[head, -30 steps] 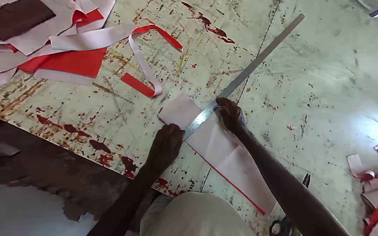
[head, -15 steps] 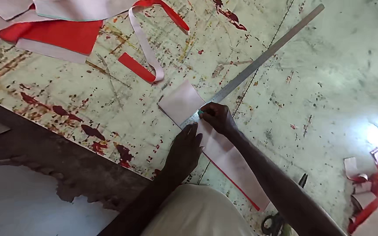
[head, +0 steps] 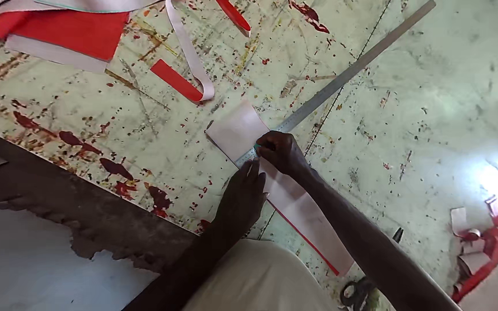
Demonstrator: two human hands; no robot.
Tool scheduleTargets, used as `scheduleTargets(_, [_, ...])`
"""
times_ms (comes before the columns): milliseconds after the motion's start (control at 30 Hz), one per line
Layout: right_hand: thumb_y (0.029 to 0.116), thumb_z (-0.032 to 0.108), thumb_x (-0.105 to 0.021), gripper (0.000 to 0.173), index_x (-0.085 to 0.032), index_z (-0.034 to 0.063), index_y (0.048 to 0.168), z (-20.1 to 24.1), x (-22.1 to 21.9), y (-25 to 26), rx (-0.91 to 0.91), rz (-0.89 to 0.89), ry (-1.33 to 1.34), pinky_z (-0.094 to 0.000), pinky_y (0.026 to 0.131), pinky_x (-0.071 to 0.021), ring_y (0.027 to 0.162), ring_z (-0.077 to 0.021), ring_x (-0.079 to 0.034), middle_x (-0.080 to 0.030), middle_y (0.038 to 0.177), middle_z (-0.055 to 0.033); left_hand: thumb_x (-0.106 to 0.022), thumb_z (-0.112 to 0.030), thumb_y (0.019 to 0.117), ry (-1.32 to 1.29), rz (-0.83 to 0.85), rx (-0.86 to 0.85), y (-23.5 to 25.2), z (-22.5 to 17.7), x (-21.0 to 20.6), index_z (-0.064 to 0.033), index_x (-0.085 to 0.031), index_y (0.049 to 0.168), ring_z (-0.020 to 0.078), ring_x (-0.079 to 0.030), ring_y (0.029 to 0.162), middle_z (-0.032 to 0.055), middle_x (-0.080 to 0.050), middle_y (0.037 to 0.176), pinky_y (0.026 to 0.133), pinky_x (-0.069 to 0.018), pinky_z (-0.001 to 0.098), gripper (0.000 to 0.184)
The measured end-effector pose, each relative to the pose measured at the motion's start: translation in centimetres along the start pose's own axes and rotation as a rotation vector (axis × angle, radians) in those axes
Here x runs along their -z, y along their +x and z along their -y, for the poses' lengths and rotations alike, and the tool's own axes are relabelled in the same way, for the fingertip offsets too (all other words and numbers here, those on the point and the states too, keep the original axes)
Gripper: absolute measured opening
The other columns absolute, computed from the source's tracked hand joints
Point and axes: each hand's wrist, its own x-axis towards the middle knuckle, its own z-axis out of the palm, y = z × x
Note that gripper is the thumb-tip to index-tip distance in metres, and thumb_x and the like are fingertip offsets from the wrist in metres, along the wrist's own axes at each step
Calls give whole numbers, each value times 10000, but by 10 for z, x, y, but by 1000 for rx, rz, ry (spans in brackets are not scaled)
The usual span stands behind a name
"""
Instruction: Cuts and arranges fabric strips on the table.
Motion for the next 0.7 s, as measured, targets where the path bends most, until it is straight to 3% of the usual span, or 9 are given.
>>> scheduleTargets(233, [910,104,-670,118,-731,23,973,12,-6,15,58,39,-182,-471,723,-579,793,-248,-680,-681,879,-108,-582,-385,1017,12,21,2,0,0,1,-61,-645,1337,317,-349,1508,142,-451,1580,1194,-354,458,459])
scheduleTargets(367, [892,75,-662,94,-719,15,936,12,-14,18,143,-12,-261,-454,673,-569,754,-258,-666,-648,830,-116,-580,-370,1019,18,37,11,2,0,2,-67,-639,1346,305,-362,1501,137,-487,1551,1197,-351,449,450])
scheduleTargets(467, [917,56,-665,120,-740,1,992,4,-24,16,210,-194,-153,-391,674,-589,744,-215,-677,-672,853,-115,-592,-321,1017,-9,13,16,3,1,2,-62,-648,1331,296,-407,1474,134,-491,1547,1188,-365,452,411])
scheduleTargets(533, [937,64,-682,157,-734,-11,1065,2,-24,11,155,-363,30,-332,708,-611,767,-154,-688,-707,929,-109,-600,-263,1017,-83,-33,16,8,8,6,-55,-666,1302,306,-499,1392,134,-543,1491,1136,-424,472,359])
scheduleTargets(600, [947,70,-678,253,-693,-26,1181,3,-15,-3,73,-525,160,-314,702,-614,769,-135,-690,-717,967,-108,-611,-229,1015,-157,-132,32,18,20,9,-46,-686,1265,342,-593,1241,158,-627,1338,1032,-502,507,319])
scheduleTargets(667, [968,97,-664,338,-653,-1,1292,5,-3,-28,-73,-602,258,-328,674,-615,750,-143,-685,-713,968,-96,-667,-247,991,-157,-200,67,29,29,13,-26,-675,1242,385,-608,1128,195,-625,1216,936,-527,538,334])
scheduleTargets(700, [973,105,-663,315,-666,10,1274,5,3,-43,-141,-624,314,-334,668,-617,746,-148,-687,-715,972,-96,-705,-260,969,-149,-192,95,35,31,17,-17,-673,1221,399,-607,1098,205,-622,1176,909,-527,548,352])
